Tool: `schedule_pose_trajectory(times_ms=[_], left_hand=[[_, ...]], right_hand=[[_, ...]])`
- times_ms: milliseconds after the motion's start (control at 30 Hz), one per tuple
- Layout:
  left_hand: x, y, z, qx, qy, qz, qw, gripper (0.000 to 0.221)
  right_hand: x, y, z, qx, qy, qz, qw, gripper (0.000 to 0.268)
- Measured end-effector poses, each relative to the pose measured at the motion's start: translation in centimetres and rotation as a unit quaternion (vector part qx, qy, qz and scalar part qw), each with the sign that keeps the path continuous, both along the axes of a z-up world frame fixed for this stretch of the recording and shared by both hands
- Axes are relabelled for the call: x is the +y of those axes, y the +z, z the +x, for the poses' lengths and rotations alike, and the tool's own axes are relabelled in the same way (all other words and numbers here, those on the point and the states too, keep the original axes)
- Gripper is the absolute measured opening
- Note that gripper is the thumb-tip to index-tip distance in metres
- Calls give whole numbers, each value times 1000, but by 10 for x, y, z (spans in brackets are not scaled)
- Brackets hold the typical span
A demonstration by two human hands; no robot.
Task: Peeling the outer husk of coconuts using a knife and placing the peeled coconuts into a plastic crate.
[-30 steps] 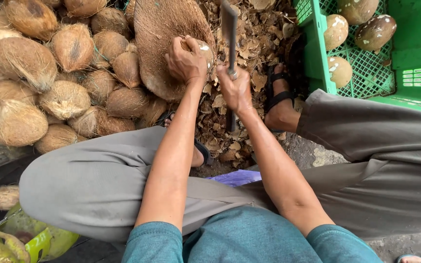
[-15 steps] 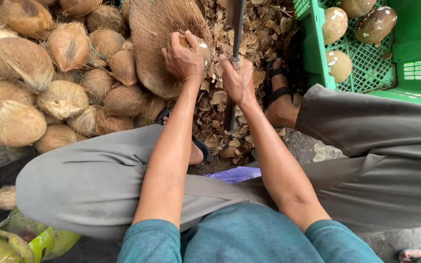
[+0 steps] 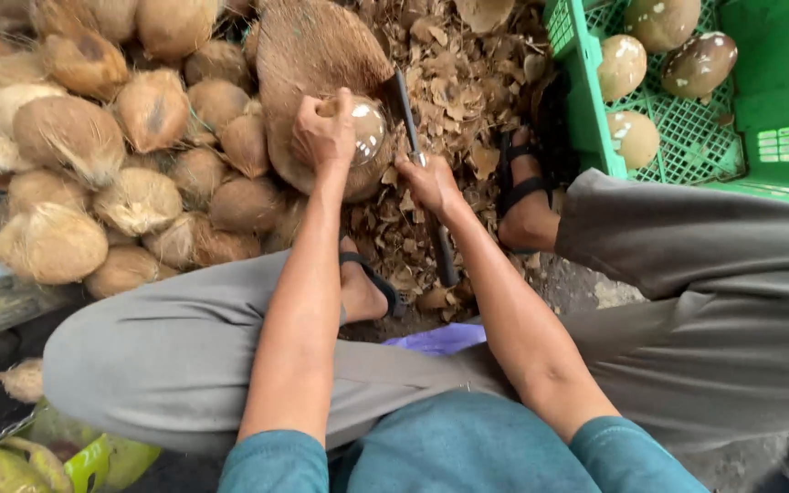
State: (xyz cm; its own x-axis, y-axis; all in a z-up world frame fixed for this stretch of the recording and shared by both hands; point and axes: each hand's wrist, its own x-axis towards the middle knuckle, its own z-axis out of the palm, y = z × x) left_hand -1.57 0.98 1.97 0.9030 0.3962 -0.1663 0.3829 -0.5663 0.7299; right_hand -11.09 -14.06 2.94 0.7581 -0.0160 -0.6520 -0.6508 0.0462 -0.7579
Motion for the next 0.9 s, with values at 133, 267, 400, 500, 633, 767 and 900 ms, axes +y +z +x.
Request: schedule_pose_trajectory(times_ms=[133,267,400,500,633,767,900], left_hand=[[8,-19,0,-91,-14,-28,995,32],[0,-30,-11,-42,85,24,995,44],[-10,-29,-10,-49,112,26,992,53],[-17,-29,-8,-79,103,49,990,50],[-13,-22,-12,-74,119,34,990,44],[-11,-33,-9,-78,123,38,989,48],[-17,-9,-9,-104,115,33,987,51]], right_hand=[[-4,8,5,-54,38,-82,994,30],[1,10,4,-146,-14,-86,985,31],[19,18,4,-175,6,-112,978,46],[12,19,9,-49,147,-178,972,25],[10,26,7,-171,49,-115,977,41],[11,24,12,-206,44,-115,971,37],[0,18,13,23,130,-116,984,57]])
